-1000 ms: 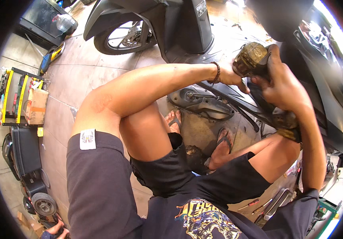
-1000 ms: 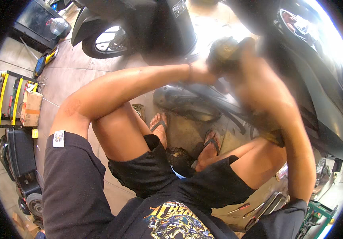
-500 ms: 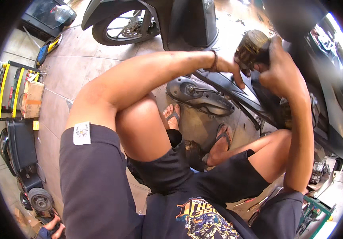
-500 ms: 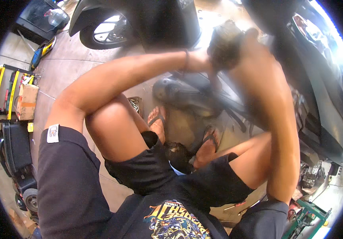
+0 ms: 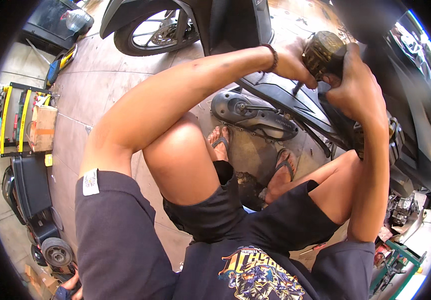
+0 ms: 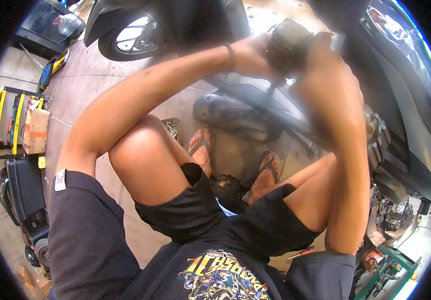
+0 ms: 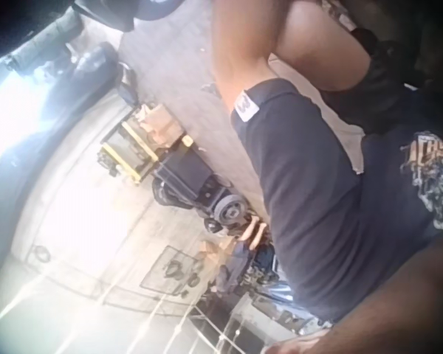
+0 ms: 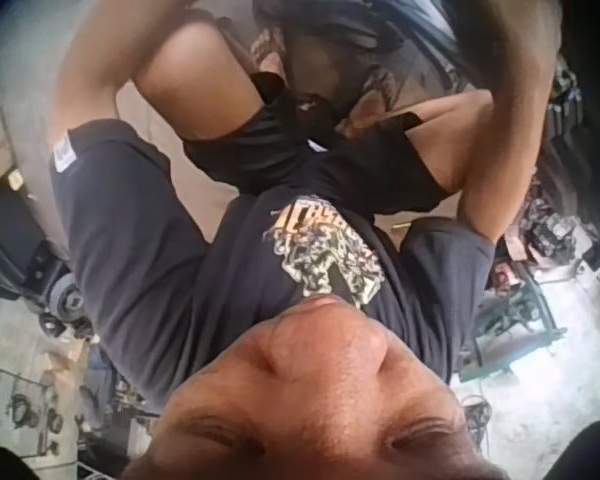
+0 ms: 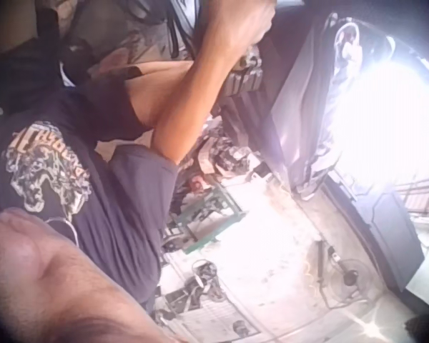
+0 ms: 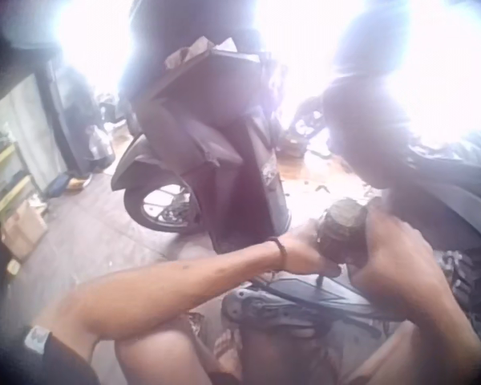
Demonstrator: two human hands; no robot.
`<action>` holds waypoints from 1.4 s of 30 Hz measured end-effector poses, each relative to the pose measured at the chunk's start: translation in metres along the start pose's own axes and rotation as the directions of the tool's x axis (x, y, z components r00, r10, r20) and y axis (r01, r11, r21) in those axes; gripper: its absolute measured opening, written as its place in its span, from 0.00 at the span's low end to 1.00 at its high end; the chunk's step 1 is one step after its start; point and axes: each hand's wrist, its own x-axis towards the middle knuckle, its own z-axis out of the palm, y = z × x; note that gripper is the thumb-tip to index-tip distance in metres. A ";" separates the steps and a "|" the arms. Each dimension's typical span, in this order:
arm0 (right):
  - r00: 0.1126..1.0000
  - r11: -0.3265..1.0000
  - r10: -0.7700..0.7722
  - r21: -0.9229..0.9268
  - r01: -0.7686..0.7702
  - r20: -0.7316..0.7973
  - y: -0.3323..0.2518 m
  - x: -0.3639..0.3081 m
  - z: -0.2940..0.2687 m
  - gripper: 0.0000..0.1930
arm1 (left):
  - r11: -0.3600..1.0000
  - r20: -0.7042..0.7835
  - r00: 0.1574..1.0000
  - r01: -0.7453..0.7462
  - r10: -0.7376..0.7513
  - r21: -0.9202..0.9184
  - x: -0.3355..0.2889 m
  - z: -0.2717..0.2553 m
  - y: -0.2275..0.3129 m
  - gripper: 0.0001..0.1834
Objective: The person unscrews bolts from the plastic panel of a motorcycle using a power drill and a screwdriver, and then manipulates the panel's edge by hand.
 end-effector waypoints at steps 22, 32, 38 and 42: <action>1.000 0.999 0.017 -0.041 -0.017 0.006 -0.002 0.006 -0.001 0.31 | 0.990 0.235 0.971 0.007 -0.039 0.138 -0.005 0.002 -0.021 0.16; 0.974 0.990 -0.142 -0.001 0.144 -0.177 -0.010 -0.012 -0.019 0.31 | 0.971 0.133 0.990 0.007 -0.040 0.238 -0.012 -0.007 -0.012 0.13; 0.940 0.924 -0.274 0.216 0.316 -0.203 -0.002 0.029 0.009 0.41 | 0.926 0.140 0.980 0.082 -0.142 0.368 -0.031 -0.045 -0.005 0.09; 0.947 0.916 -0.259 0.265 0.303 -0.187 -0.023 0.050 0.050 0.45 | 0.870 -0.089 0.972 0.235 -0.218 0.434 -0.050 -0.072 -0.020 0.18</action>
